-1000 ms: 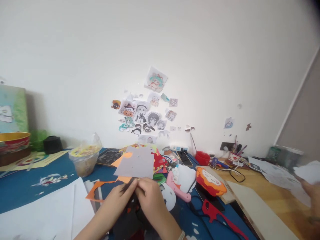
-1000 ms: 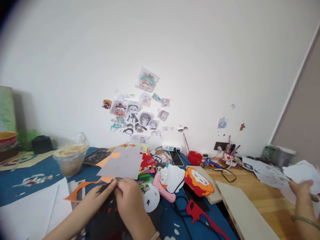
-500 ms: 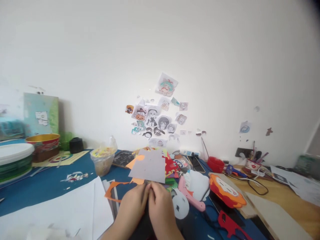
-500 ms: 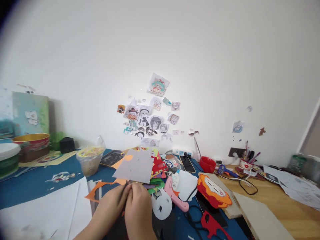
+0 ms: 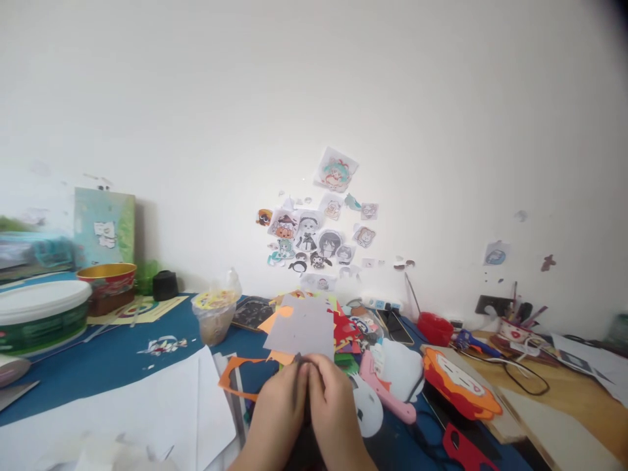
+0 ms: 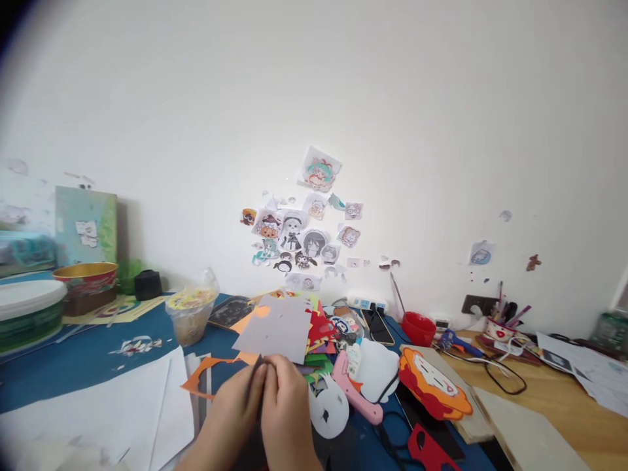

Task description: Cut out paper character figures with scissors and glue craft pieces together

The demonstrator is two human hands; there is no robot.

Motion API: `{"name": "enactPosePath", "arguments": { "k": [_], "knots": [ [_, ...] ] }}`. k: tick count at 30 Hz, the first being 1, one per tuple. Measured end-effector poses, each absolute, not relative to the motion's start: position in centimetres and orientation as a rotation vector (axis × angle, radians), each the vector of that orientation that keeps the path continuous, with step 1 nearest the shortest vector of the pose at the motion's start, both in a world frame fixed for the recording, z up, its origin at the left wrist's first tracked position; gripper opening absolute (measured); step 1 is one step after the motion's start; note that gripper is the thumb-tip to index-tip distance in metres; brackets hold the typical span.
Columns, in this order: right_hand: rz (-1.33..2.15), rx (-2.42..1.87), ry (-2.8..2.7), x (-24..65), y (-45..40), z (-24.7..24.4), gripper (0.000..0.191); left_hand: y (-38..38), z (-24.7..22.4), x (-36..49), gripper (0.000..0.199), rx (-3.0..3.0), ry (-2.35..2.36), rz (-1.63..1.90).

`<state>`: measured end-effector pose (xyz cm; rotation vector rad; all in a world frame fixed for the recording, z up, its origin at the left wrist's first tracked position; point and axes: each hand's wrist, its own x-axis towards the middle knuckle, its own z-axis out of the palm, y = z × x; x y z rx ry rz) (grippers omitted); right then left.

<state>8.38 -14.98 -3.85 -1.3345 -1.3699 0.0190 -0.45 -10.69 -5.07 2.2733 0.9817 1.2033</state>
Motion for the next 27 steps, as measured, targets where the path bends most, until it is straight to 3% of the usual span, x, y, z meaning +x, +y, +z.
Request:
{"name": "enactPosePath", "arguments": {
  "k": [6, 16, 27],
  "knots": [
    [0.133, -1.325, -1.394, 8.4, -15.2, -3.5, 0.019, -11.1, -3.8, -1.2, 0.040, 1.995, 0.813, 1.180],
    [-0.390, -1.404, -1.438, 8.2, -14.5, -4.8, 0.031, -9.9, -5.1, -0.6, 0.035, 2.492, 0.969, 1.129],
    [-0.288, -1.353, -1.387, 8.4, -15.2, -3.9, 0.030, -9.7, -5.3, -0.4, 0.030, 2.685, 0.808, 1.291]
  ]
}}
